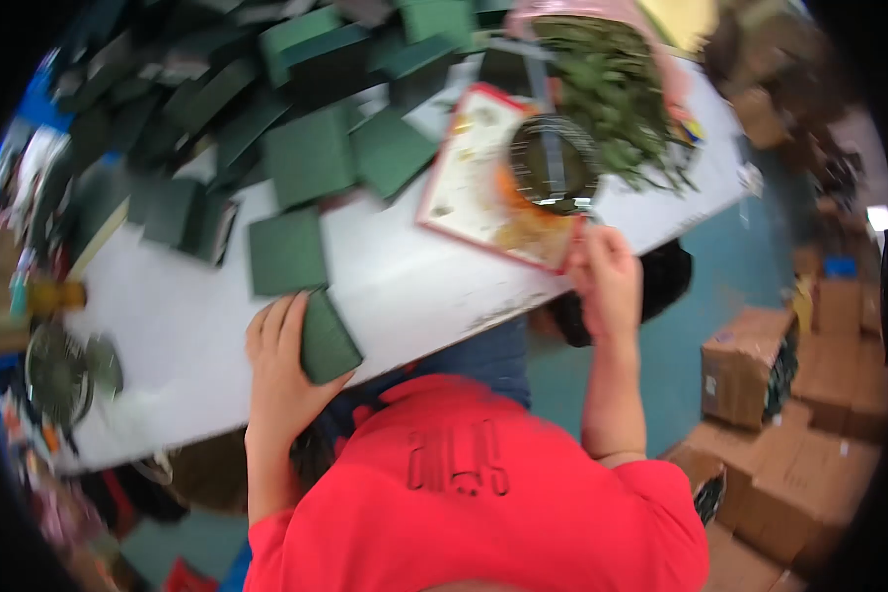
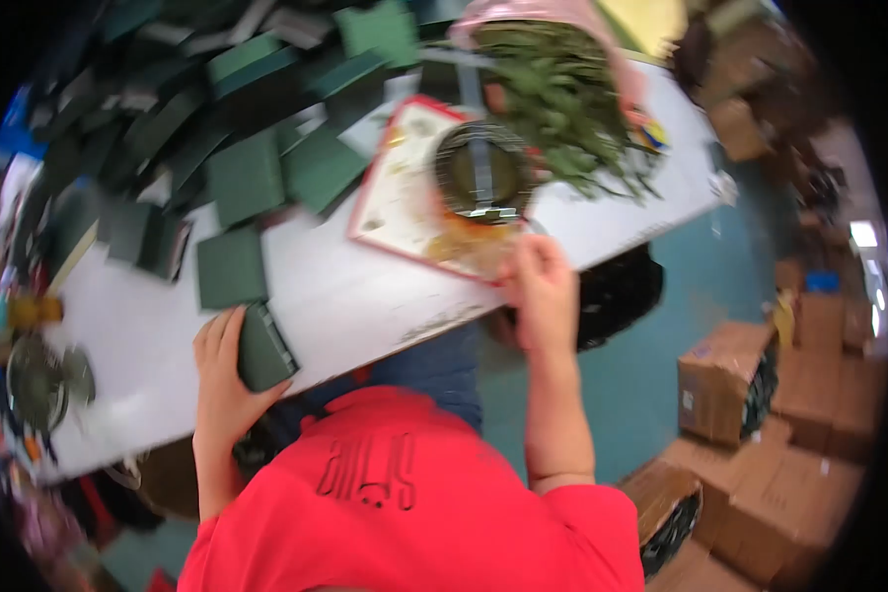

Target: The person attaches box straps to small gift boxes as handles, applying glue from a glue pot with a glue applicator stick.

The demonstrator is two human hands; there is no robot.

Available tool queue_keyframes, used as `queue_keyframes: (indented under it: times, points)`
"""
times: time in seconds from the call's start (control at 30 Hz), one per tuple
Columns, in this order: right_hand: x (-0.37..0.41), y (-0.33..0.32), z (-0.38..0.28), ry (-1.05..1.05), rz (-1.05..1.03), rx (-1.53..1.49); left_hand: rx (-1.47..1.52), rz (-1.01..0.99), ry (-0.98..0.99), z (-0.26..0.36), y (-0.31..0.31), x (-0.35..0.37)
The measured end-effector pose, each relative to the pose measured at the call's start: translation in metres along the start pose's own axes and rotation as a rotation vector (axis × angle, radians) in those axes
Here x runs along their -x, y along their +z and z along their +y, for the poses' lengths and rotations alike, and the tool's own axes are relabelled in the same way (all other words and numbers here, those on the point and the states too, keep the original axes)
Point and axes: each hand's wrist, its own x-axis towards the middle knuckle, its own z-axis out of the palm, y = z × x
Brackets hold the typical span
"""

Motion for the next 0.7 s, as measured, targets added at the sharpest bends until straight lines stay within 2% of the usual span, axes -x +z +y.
queue_keyframes:
  times: [0.07, 0.13, 0.23, 0.33, 0.37, 0.47, 0.53, 0.57, 0.7]
  points:
    - [0.005, -0.001, -0.003, -0.026, -0.01, 0.038, 0.186, -0.01, 0.036, -0.021, -0.01, 0.014]
    - [0.005, -0.005, 0.0, -0.029, -0.054, -0.031, 0.563, 0.022, 0.0, -0.027, -0.015, 0.023]
    - [0.007, -0.008, -0.002, -0.005, -0.071, -0.058, 0.901, -0.012, -0.079, -0.025, -0.011, 0.026]
    - [0.009, -0.014, 0.001, -0.023, -0.069, -0.047, 0.761, -0.082, 0.055, -0.019, -0.005, 0.015]
    - [0.011, -0.013, 0.0, -0.013, -0.041, -0.038, 0.624, -0.158, 0.097, -0.006, -0.009, 0.004]
    - [0.012, -0.007, -0.003, 0.002, -0.055, -0.046, 0.319, -0.146, 0.368, 0.021, 0.014, -0.024]
    - [0.011, -0.005, -0.008, -0.003, -0.091, -0.086, 0.224, -0.147, 0.274, 0.033, 0.018, -0.041]
    - [0.009, -0.006, -0.008, -0.007, -0.102, -0.122, 0.122, -0.088, 0.269, 0.029, 0.021, -0.044]
    - [0.006, 0.002, -0.012, 0.011, -0.081, -0.089, -0.091, 0.064, 0.014, 0.003, 0.014, -0.044]
